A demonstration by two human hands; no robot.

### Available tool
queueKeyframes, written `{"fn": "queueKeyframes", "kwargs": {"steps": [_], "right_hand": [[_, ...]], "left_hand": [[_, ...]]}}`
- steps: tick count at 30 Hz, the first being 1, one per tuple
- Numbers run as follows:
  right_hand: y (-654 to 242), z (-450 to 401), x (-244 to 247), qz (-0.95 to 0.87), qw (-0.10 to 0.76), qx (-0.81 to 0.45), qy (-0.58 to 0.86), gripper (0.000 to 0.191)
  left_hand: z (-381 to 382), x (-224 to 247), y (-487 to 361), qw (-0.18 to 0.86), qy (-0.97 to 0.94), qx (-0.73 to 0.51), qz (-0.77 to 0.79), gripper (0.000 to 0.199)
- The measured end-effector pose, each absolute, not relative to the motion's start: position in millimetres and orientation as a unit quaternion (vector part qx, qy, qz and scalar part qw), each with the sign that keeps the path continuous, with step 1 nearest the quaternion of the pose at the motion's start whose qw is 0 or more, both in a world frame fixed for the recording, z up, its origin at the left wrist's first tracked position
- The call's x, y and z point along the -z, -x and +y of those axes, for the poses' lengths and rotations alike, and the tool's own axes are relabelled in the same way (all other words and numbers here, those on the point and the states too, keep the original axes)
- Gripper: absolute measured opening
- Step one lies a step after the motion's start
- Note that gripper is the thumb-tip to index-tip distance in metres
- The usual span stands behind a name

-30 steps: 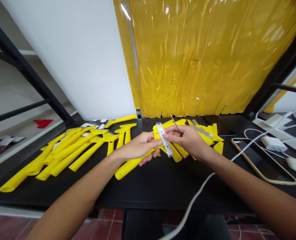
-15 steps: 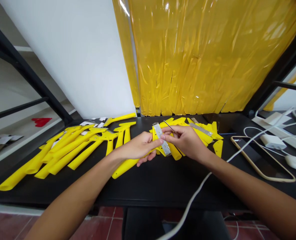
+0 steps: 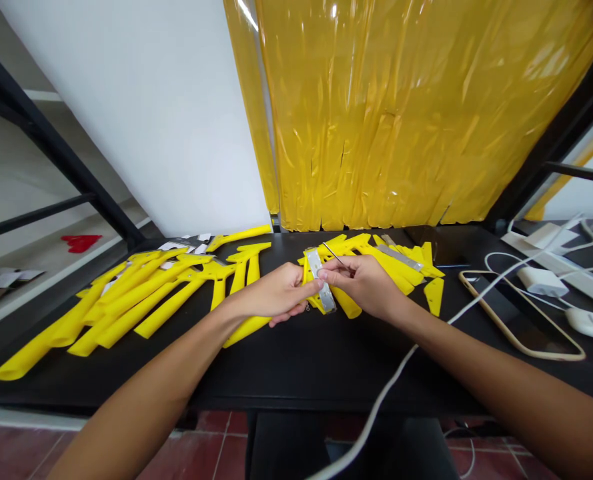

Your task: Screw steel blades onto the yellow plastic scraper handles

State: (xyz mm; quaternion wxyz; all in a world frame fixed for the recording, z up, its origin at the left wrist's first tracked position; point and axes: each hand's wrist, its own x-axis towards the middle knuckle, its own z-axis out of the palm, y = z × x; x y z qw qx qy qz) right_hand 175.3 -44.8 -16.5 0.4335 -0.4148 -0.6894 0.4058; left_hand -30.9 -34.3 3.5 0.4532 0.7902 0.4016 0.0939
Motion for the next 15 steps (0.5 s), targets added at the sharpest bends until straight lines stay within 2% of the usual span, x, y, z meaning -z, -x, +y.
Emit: {"fn": "queueKeyframes", "kwargs": {"steps": [10, 15], "right_hand": [[-172.0, -47.5, 21.2, -0.704, 0.474, -0.331, 0.412, 0.015], [-174.9, -47.3, 15.7, -0.733, 0.452, -0.299, 0.411, 0.016]], "left_hand": [[-34.0, -2.4, 27.9, 0.478, -0.77, -0.11, 0.407, 0.049], [-33.4, -0.5, 26.5, 0.474, -0.77, -0.127, 0.408, 0.049]]}}
